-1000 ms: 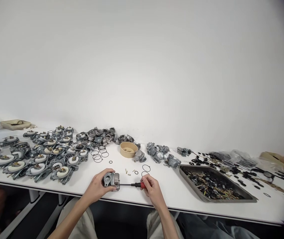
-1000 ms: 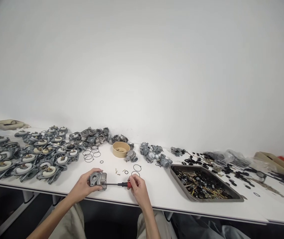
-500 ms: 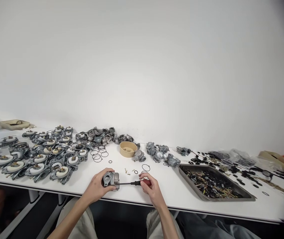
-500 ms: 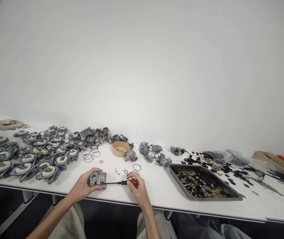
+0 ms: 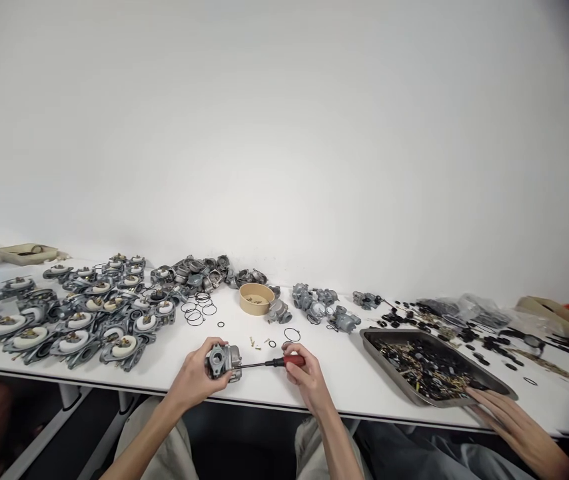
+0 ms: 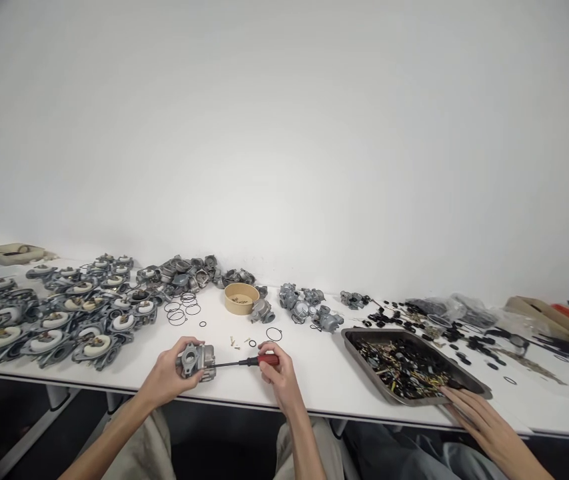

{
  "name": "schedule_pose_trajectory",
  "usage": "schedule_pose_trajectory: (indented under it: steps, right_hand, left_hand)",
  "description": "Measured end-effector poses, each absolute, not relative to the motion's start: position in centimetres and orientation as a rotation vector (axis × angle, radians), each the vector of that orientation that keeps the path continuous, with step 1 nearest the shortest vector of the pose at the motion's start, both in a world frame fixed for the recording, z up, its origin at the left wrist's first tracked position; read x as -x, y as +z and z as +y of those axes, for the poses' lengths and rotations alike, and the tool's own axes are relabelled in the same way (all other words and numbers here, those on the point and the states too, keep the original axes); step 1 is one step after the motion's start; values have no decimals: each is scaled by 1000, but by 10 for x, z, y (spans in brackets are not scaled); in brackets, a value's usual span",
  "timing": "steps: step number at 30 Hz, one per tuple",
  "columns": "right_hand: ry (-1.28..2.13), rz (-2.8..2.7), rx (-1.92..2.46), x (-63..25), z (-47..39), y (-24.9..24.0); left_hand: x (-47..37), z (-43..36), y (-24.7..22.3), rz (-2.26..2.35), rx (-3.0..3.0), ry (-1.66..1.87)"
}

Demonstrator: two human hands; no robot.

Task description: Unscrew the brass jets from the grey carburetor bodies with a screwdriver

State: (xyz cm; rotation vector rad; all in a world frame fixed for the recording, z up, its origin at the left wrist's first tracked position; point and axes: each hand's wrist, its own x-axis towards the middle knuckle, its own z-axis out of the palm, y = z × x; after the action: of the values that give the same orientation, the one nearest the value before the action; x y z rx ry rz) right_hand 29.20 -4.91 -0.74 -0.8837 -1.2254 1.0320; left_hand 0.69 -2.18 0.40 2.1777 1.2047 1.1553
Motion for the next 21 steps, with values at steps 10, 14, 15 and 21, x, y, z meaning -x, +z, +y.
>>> schedule_pose_trajectory:
  steps: [10,14,15,21]
  right_hand:
    - [977,-1239,1055,-288,-41,-10]
    - [974,-1295,984,-287,-44,-7]
    - [974,-1305,946,-288,-45,-7]
    - [961,-1221,987,-286,-46,-11]
  left_hand:
    - [-9,-23,8,1205,-2181,1172]
    - [-9,-23,7,1265,-2166,1179]
    - [-9,-23,7,1259,-2163,1179]
    - [-7,-21,9,1172,-2083,1161]
